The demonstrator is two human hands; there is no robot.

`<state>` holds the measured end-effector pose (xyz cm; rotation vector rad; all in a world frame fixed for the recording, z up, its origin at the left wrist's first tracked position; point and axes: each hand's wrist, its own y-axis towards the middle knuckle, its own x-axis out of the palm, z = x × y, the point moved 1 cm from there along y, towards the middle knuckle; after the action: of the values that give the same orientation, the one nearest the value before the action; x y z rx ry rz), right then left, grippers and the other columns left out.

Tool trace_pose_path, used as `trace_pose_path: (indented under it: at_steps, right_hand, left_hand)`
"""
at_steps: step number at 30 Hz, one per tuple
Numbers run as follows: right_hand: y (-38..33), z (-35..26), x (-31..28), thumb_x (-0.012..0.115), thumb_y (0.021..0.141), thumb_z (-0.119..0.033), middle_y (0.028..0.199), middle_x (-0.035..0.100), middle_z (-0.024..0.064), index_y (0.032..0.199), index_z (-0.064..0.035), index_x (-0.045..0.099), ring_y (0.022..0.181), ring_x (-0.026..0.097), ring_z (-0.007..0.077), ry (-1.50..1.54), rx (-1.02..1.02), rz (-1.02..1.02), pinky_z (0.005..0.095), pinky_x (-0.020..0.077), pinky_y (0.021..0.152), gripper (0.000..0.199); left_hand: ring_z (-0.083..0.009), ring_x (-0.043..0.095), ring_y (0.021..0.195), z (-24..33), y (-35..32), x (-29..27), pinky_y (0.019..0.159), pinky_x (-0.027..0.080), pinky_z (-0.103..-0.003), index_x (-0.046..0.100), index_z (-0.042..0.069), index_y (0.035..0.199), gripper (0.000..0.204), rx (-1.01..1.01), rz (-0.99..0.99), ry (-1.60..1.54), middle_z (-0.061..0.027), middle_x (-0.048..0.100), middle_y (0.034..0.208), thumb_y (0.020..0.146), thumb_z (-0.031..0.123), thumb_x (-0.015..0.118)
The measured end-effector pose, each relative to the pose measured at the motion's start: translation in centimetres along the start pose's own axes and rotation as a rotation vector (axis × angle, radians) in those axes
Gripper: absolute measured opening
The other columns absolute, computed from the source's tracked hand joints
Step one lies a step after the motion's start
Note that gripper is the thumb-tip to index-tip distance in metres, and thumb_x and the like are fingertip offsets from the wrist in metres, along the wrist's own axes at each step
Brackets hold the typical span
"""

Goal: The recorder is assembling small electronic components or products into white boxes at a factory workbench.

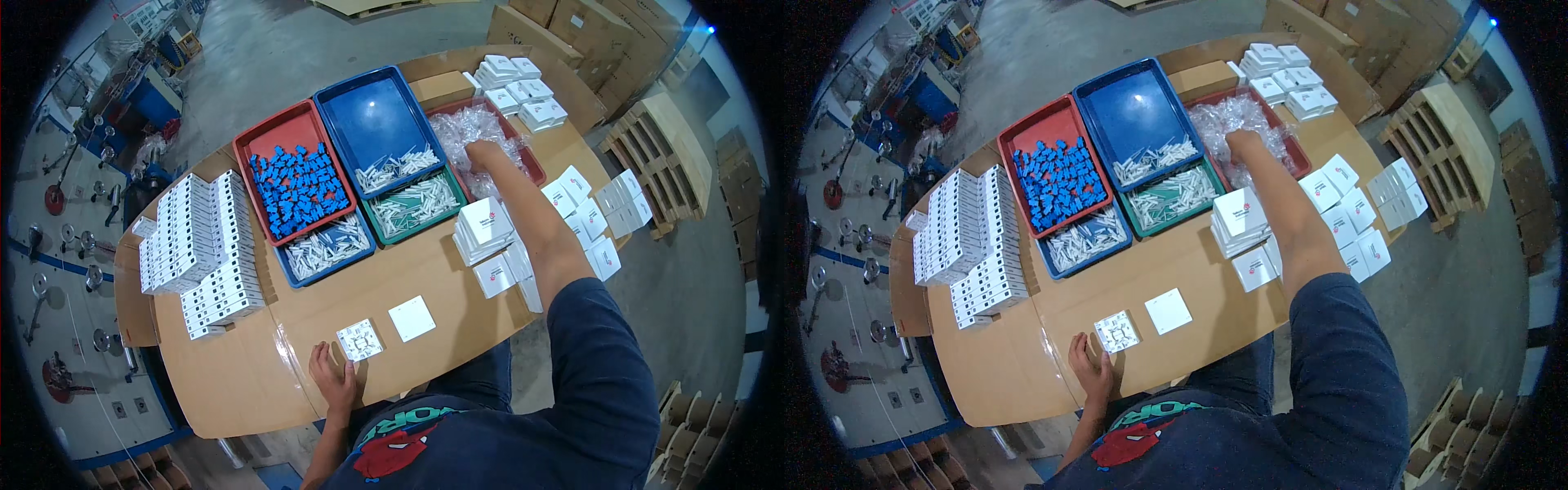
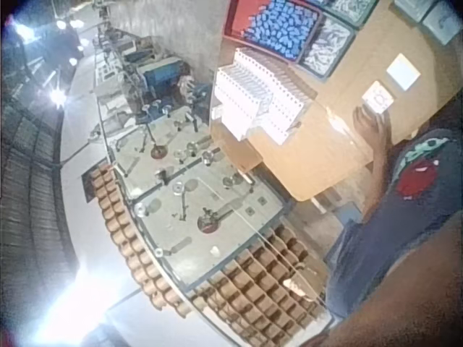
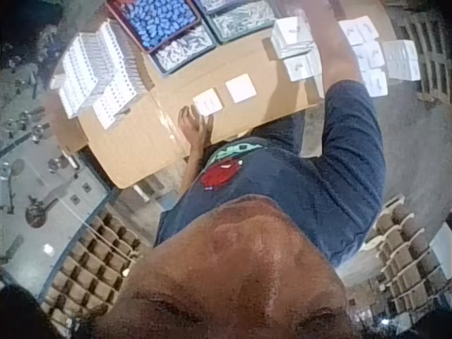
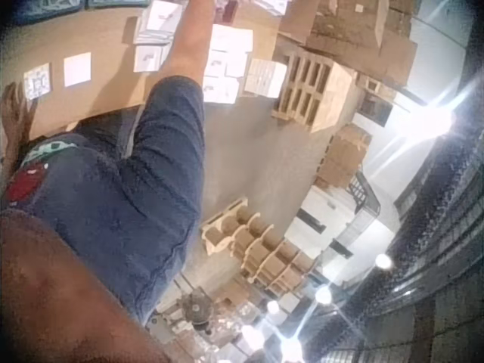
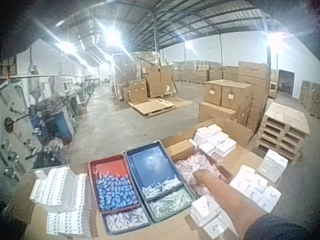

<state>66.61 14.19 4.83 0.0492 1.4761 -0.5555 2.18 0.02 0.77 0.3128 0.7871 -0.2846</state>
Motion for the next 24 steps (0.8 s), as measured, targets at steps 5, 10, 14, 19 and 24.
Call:
trace_pose_path:
  at_steps: [5,10,14,19,24]
  right_hand:
    - [0.5,2.9,0.6,0.081,0.073,-0.022,0.107,0.073,0.0181,0.104,-0.0124,0.074,0.105,0.07,0.0364,0.143,-0.024,0.039,0.0455,0.0558,0.09,0.033]
    - [0.1,5.1,-0.5,0.067,0.08,-0.012,0.107,0.074,0.0195,0.104,-0.0102,0.075,0.104,0.07,0.037,0.268,-0.046,0.205,0.0469,0.0554,0.091,0.025]
    - [-0.6,4.2,-2.1,0.066,0.08,-0.006,0.102,0.073,0.0222,0.113,-0.0094,0.074,0.093,0.073,0.0347,0.601,0.074,0.088,0.0442,0.058,0.084,0.034]
    - [-1.6,6.7,-1.1,0.069,0.086,-0.003,0.08,0.073,0.0162,0.12,-0.0015,0.069,0.061,0.071,0.0232,0.676,0.093,0.356,0.0387,0.0567,0.053,0.034]
    - [-3.3,7.5,-3.2,0.074,0.086,-0.007,0.082,0.074,0.0129,0.118,0.0001,0.068,0.064,0.071,0.0201,0.828,0.19,0.254,0.0366,0.0557,0.05,0.033]
  left_hand:
    - [-0.0408,0.042,0.138,0.1,0.2,0.2,0.116,0.029,-0.052,0.05,0.0,0.141,0.064,0.005,-0.011,0.009,-0.0215,0.049,0.144,0.086,0.022,0.072]
    - [-0.0406,0.041,0.139,0.0,-0.2,0.2,0.116,0.029,-0.052,0.05,0.001,0.142,0.064,0.008,-0.009,0.036,-0.0212,0.049,0.146,0.085,0.021,0.072]
    - [-0.0404,0.04,0.14,-0.6,-0.6,-0.4,0.117,0.028,-0.052,0.05,0.001,0.142,0.064,-0.029,-0.007,0.053,-0.0206,0.048,0.147,0.085,0.02,0.073]
    - [-0.0396,0.042,0.138,0.2,0.0,-0.1,0.118,0.029,-0.049,0.049,0.0,0.141,0.06,-0.016,-0.026,0.055,-0.0211,0.048,0.147,0.085,0.012,0.07]
    - [-0.0407,0.041,0.139,0.2,0.0,-0.1,0.118,0.028,-0.05,0.048,0.0,0.142,0.062,-0.023,-0.029,0.029,-0.0212,0.048,0.146,0.087,0.016,0.071]
